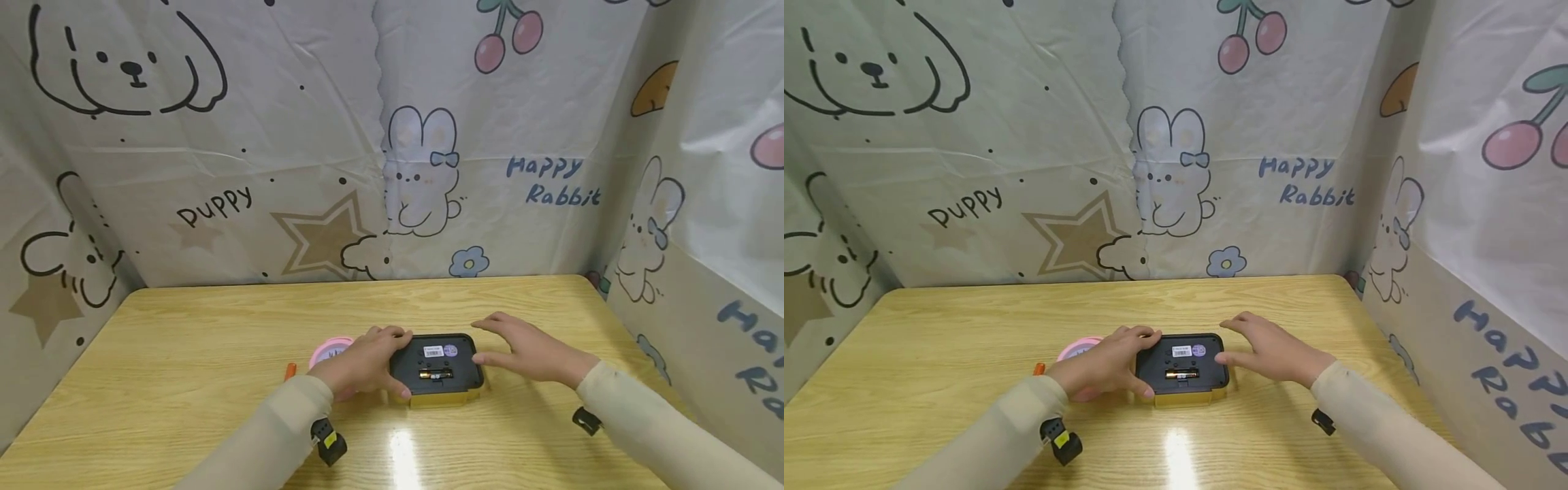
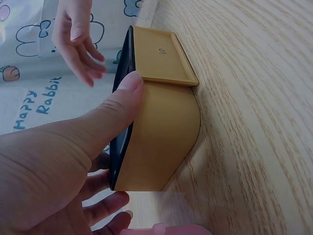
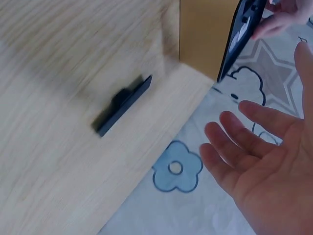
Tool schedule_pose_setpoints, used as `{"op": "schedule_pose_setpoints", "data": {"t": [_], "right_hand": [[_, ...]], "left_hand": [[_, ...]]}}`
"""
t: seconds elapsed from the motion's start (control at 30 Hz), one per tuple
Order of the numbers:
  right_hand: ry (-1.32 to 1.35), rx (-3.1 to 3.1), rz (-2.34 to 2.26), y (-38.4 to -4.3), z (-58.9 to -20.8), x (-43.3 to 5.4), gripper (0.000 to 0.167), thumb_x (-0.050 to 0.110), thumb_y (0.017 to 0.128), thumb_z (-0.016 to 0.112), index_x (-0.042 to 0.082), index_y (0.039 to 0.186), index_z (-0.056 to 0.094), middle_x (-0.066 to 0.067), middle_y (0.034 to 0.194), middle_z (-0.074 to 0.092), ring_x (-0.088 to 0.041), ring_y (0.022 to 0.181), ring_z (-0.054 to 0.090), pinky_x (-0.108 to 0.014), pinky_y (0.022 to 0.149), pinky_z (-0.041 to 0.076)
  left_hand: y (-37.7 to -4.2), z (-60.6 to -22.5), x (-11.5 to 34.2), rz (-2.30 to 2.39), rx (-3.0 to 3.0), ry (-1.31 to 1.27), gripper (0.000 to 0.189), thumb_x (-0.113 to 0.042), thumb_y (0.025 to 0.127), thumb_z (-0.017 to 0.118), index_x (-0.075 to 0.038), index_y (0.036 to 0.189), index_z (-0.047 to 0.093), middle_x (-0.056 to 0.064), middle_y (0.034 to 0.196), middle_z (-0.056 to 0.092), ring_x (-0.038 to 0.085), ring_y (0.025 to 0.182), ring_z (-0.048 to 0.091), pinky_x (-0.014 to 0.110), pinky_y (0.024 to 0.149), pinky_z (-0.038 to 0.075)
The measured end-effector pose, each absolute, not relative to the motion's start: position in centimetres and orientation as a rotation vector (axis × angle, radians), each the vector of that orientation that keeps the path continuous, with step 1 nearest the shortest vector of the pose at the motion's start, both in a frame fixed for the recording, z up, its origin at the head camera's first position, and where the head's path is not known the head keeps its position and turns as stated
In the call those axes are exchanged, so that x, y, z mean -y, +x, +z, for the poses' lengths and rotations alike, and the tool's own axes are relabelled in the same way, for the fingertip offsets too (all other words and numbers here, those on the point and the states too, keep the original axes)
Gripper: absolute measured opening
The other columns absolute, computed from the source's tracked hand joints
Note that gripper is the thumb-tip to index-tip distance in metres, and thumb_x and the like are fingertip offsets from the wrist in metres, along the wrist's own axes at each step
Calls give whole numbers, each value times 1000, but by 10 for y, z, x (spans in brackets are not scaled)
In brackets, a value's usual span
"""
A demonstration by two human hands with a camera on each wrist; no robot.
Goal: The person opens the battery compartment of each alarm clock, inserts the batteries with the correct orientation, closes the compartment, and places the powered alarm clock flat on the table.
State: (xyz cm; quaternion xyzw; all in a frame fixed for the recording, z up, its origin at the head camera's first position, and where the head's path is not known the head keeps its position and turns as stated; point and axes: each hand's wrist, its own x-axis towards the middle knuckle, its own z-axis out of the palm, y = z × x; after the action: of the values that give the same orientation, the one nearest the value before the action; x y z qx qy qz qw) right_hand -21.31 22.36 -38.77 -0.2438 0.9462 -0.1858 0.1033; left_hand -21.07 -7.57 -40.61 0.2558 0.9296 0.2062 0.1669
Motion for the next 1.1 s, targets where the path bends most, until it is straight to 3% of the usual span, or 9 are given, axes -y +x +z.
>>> {"op": "schedule_pose_setpoints", "data": {"t": [0.43, 0.77, 1.1], "right_hand": [[-746, -2966, -578, -204, -399, -260, 56, 46, 96, 66, 6, 135, 62, -12, 130, 65, -33, 119, 63, -54, 99, 51], [-744, -2969, -547, -202, -412, -276, 36, 28, 93, 73, 7, 122, 70, -9, 119, 70, -31, 111, 67, -50, 94, 55], [-788, -2964, -508, -206, -434, -281, 16, 12, 87, 78, 11, 103, 74, 1, 102, 71, -17, 94, 67, -38, 85, 57]], "left_hand": [[-210, -407, 76, 635, -2633, 723, 106, -42, 73, 89, -8, 157, 35, 10, 162, 37, 30, 140, 40, 49, 118, 35], [-208, -408, 75, 622, -2648, 716, 106, -42, 73, 89, -9, 158, 35, 8, 162, 37, 30, 140, 40, 49, 119, 34], [-205, -409, 73, 613, -2657, 698, 106, -42, 73, 89, -10, 158, 35, 9, 162, 37, 30, 142, 39, 49, 120, 33]]}}
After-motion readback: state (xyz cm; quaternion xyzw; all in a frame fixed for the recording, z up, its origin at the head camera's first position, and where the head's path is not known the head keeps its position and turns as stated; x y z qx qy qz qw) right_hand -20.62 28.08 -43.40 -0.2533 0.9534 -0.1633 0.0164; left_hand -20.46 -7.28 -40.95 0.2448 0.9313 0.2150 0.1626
